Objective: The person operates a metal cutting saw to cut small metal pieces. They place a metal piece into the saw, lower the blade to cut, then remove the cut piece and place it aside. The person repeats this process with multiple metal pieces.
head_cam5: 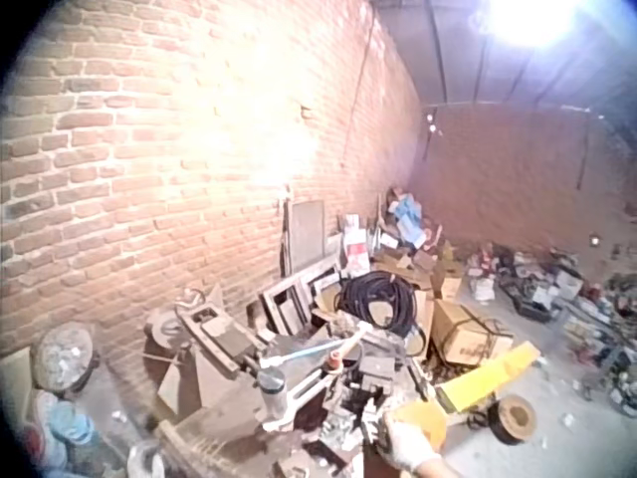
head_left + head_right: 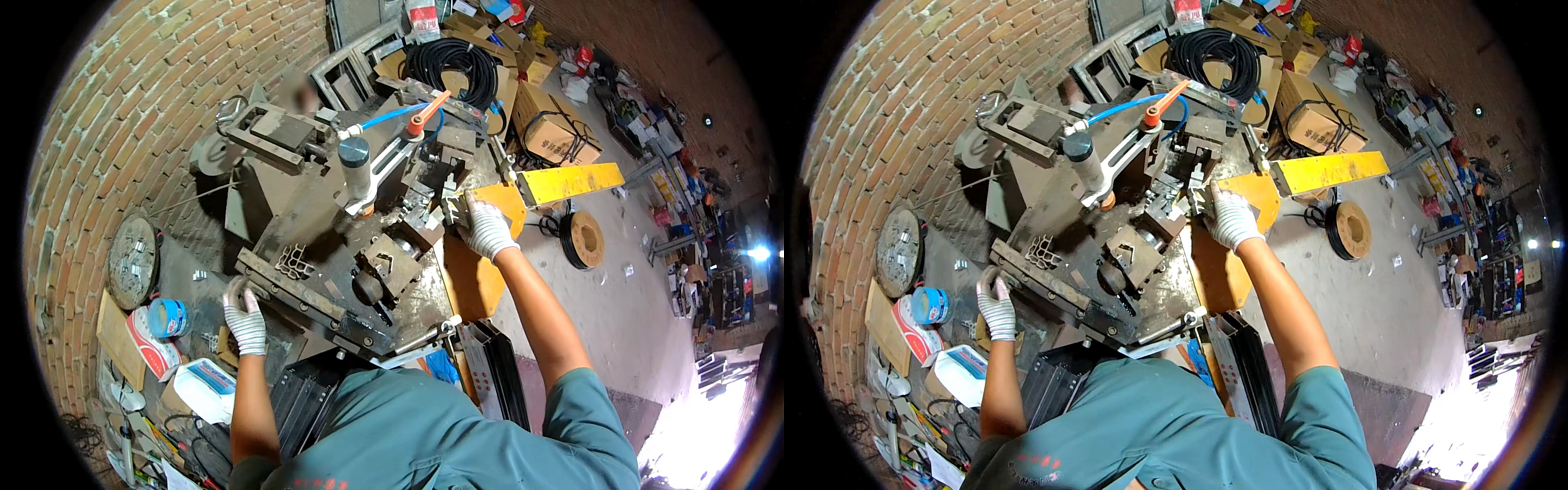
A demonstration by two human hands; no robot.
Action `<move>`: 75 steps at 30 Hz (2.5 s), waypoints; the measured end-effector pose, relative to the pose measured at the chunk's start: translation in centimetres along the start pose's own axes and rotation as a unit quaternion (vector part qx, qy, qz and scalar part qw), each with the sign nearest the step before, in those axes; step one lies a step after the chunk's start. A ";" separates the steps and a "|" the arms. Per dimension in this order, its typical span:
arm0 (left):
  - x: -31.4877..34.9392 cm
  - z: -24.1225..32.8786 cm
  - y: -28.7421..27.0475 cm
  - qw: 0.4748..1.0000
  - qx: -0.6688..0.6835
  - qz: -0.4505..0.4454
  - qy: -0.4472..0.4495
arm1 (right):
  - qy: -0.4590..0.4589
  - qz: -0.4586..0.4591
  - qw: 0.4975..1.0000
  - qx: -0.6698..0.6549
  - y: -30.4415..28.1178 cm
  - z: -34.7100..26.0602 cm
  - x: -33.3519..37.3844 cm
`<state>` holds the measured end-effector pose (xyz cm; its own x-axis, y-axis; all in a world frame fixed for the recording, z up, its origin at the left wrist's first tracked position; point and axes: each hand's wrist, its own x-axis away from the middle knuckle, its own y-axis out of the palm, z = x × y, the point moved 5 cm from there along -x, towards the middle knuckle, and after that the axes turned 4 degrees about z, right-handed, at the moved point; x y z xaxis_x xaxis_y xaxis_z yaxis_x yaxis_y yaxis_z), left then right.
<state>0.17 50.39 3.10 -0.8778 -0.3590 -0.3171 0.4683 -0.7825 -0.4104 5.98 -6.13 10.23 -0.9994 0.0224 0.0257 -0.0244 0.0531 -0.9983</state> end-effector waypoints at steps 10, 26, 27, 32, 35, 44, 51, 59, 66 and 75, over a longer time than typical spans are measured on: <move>-7.7 -1.5 2.6 0.994 -0.031 0.042 0.094 | -0.063 -0.019 0.998 -0.012 -0.9 0.5 -1.6; -32.4 -3.6 9.2 0.978 -0.179 0.050 0.097 | -0.064 -0.020 0.998 -0.022 0.0 0.9 -2.0; -34.6 -5.8 9.4 0.972 -0.223 0.050 0.047 | -0.069 -0.025 0.997 -0.021 0.5 1.0 -2.5; -43.3 -9.6 13.6 0.980 -0.196 0.035 -0.020 | -0.050 -0.047 0.998 -0.009 0.9 1.5 -2.4; -48.8 -8.4 17.3 0.977 -0.203 -0.007 -0.061 | -0.073 -0.019 0.996 -0.041 -1.3 0.7 -1.8; -60.3 -18.1 26.5 0.928 -0.367 -0.066 -0.005 | -0.039 -0.070 0.995 -0.053 -0.9 1.0 -2.8; -66.6 -27.6 24.0 0.969 -0.239 -0.041 -0.043 | -0.055 -0.044 0.994 -0.083 -0.9 0.9 -2.7; -75.1 -24.3 26.1 0.871 -0.450 -0.190 -0.056 | -0.055 -0.062 0.993 -0.085 -0.9 0.7 -3.5; -78.2 -23.3 30.0 0.805 -0.561 -0.189 0.040 | -0.068 -0.064 0.993 -0.076 -0.3 1.2 -4.0; -63.0 -22.0 22.3 0.969 -0.232 -0.006 -0.084 | -0.042 -0.080 0.992 -0.085 -1.1 0.8 -3.1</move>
<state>68.12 66.73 -4.85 -0.8696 -0.4591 -0.1818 0.4179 -0.4882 -0.7662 9.05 -7.06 11.20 -0.9819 -0.0821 0.1709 -0.1849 0.2169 -0.9585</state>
